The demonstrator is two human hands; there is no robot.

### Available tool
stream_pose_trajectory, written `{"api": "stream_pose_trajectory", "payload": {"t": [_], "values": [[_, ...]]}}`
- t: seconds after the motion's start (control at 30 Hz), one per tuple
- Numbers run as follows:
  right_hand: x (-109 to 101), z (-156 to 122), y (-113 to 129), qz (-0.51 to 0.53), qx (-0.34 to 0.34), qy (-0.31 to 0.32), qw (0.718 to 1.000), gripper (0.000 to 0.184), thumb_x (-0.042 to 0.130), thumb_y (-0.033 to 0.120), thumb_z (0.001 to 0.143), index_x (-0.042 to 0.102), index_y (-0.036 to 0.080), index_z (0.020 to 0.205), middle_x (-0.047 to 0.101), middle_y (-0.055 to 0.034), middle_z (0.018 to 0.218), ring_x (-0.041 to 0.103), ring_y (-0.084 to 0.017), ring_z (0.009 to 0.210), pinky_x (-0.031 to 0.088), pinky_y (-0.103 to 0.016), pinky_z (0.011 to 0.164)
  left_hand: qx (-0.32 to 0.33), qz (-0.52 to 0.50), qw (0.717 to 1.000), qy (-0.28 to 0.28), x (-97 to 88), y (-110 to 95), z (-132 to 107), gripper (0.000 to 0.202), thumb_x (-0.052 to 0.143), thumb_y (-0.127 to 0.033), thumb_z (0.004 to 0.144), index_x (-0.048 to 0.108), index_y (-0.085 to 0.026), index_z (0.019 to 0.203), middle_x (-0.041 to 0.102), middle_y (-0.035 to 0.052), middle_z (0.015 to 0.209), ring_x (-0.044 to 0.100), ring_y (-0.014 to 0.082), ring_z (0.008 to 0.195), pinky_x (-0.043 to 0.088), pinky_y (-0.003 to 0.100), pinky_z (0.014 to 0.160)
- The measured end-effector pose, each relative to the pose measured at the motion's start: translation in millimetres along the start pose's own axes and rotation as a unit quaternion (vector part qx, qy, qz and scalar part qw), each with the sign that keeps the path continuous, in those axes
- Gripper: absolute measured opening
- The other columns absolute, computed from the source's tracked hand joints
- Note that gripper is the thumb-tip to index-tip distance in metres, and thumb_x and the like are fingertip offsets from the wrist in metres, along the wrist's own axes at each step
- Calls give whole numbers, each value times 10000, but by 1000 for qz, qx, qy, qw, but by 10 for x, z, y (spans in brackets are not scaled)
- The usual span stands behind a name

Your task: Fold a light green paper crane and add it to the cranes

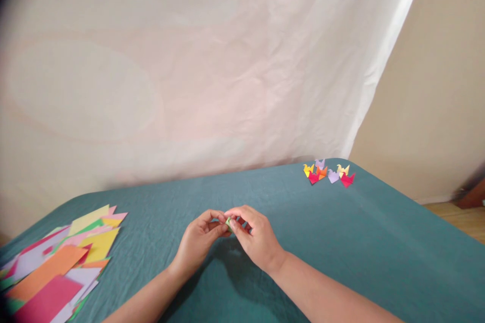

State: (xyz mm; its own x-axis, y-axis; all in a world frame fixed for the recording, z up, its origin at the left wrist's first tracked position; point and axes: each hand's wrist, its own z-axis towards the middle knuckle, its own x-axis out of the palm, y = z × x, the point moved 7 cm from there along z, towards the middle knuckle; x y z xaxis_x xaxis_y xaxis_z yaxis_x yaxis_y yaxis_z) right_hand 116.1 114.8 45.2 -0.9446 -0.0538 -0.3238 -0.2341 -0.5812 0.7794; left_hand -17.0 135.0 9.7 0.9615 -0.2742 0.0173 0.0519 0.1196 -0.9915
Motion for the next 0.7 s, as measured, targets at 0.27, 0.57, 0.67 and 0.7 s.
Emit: {"api": "stream_pose_trajectory", "payload": {"t": [0.27,0.57,0.67,0.7], "values": [[-10,1,-85,-17,22,-5,1000,210,519,189,893,629,253,1060,636,-21,920,591,-135,767,463,-230,638,57,96,994,6,8,-149,-3,25,595,-142,784,597,-159,767,601,30,883,569,146,766,488,257,709],[3,10,-84,-16,7,5,1000,149,597,139,833,660,240,922,625,-12,903,582,-134,781,459,-240,712,-25,-5,1000,7,2,23,31,107,628,-256,804,603,-153,823,608,10,784,591,144,713,517,287,702],[-9,8,-74,-21,6,3,1000,125,598,140,832,656,230,896,622,-12,887,577,-130,758,456,-239,702,-36,-15,999,11,12,32,29,115,639,-258,794,600,-151,811,607,9,774,594,145,702,524,297,698],[-14,8,-67,-23,6,2,1000,127,598,134,829,654,227,895,621,-12,885,577,-130,758,455,-240,701,-36,-15,999,13,16,26,27,114,639,-257,794,599,-151,807,604,8,766,593,143,693,523,294,691]]}}
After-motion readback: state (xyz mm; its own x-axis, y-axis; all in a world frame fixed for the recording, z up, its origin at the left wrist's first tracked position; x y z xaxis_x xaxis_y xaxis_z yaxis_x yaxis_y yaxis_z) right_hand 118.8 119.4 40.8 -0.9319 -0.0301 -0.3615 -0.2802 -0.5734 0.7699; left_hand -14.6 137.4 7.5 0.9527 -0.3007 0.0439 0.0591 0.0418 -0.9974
